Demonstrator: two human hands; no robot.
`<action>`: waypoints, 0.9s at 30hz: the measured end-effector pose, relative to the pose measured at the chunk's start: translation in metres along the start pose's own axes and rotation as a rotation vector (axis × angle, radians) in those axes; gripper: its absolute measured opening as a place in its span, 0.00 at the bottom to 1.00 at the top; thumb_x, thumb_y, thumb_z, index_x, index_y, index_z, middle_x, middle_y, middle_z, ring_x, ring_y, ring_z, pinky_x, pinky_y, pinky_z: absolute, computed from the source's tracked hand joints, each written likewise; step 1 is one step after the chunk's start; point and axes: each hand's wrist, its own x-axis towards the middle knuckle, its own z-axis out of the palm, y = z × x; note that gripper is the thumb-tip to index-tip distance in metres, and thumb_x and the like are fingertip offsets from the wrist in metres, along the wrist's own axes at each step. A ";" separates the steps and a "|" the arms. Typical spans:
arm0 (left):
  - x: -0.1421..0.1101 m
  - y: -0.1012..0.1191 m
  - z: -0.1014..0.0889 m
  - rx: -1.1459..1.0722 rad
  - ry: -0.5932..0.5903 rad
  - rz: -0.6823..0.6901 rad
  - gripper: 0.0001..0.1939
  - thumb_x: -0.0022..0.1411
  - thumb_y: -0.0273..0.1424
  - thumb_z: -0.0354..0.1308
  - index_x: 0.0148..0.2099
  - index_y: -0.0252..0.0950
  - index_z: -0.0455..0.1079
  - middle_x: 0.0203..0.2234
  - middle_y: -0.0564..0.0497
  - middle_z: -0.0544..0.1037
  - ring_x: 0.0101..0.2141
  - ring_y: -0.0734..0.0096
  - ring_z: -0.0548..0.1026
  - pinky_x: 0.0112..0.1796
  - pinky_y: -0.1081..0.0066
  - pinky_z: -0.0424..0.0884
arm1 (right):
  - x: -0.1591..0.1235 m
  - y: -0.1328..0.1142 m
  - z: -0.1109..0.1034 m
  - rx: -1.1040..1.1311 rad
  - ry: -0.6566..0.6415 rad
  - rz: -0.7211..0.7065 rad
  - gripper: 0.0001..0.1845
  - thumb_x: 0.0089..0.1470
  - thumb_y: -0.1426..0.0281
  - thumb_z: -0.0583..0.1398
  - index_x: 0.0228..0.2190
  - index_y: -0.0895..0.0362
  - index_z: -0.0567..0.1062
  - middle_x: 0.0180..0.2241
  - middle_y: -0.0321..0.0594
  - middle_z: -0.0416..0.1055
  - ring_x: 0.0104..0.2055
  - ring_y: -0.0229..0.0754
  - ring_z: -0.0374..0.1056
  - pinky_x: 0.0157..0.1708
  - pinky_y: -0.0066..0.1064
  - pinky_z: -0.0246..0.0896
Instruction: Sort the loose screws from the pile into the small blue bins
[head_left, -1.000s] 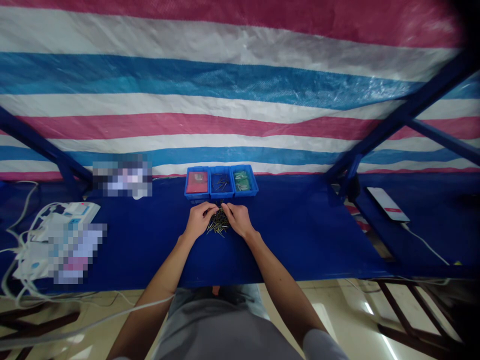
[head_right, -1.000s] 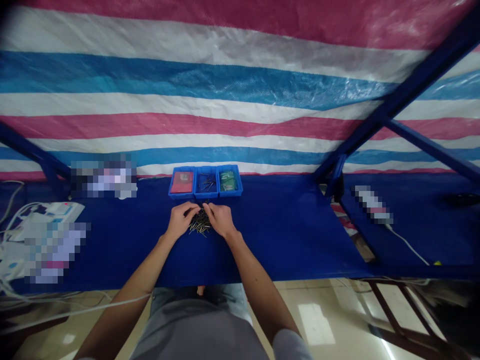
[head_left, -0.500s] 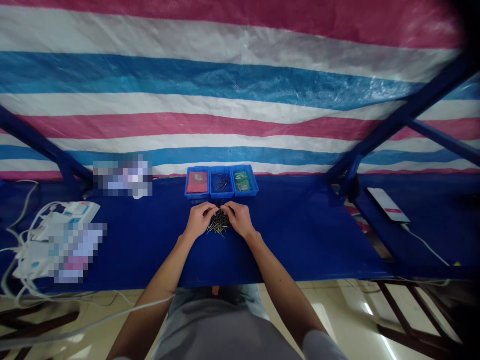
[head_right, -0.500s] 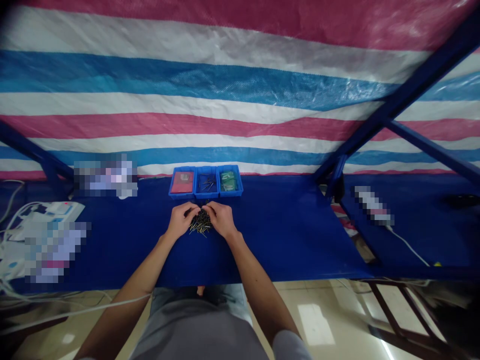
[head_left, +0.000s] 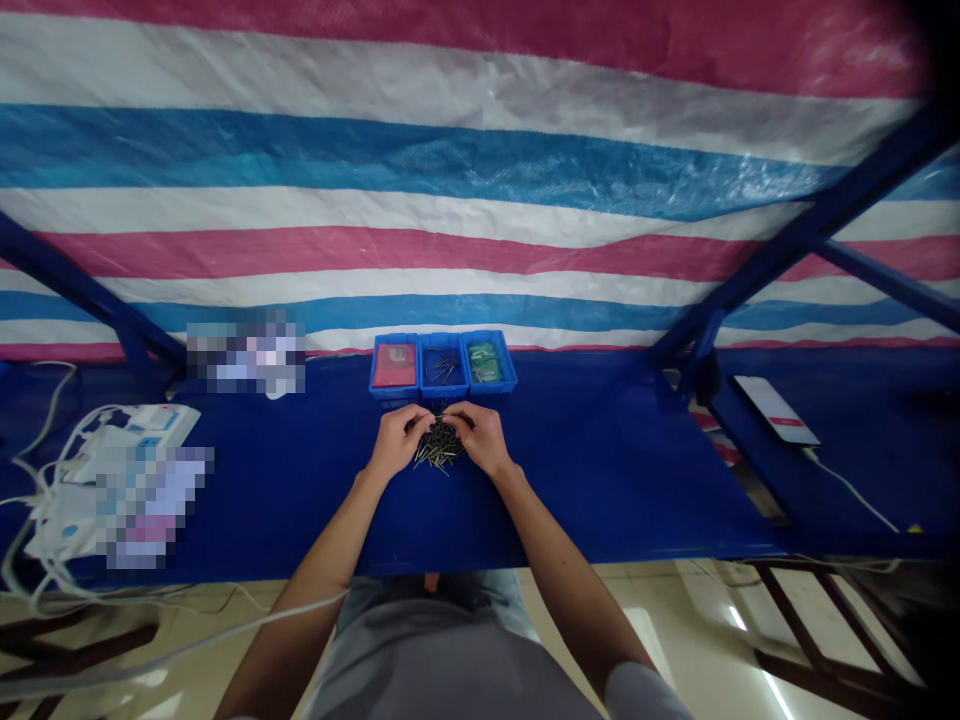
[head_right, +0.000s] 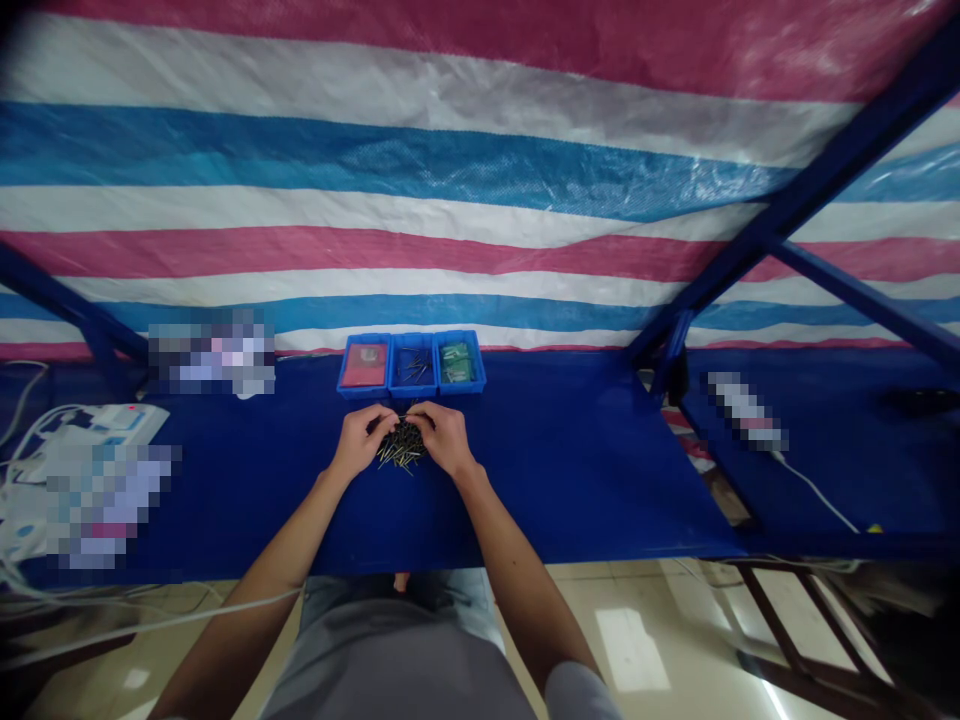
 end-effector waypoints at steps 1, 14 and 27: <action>0.000 0.000 0.000 -0.004 0.003 0.000 0.15 0.68 0.38 0.55 0.32 0.35 0.73 0.23 0.52 0.76 0.26 0.71 0.73 0.30 0.73 0.66 | 0.000 0.000 0.000 0.008 0.000 0.004 0.11 0.62 0.65 0.58 0.36 0.53 0.79 0.33 0.39 0.78 0.32 0.41 0.74 0.34 0.29 0.66; 0.000 0.004 -0.002 -0.004 0.047 -0.009 0.13 0.67 0.37 0.56 0.35 0.34 0.75 0.25 0.51 0.77 0.25 0.73 0.71 0.31 0.74 0.66 | 0.001 -0.006 -0.006 0.006 0.049 -0.060 0.11 0.62 0.66 0.58 0.37 0.55 0.80 0.35 0.40 0.78 0.33 0.40 0.72 0.33 0.28 0.63; 0.000 0.002 -0.001 -0.011 0.057 -0.004 0.12 0.66 0.37 0.57 0.35 0.35 0.76 0.25 0.52 0.77 0.24 0.74 0.70 0.30 0.74 0.65 | 0.002 -0.007 -0.006 0.008 0.054 -0.072 0.10 0.62 0.66 0.58 0.36 0.55 0.79 0.33 0.39 0.77 0.32 0.39 0.71 0.32 0.29 0.62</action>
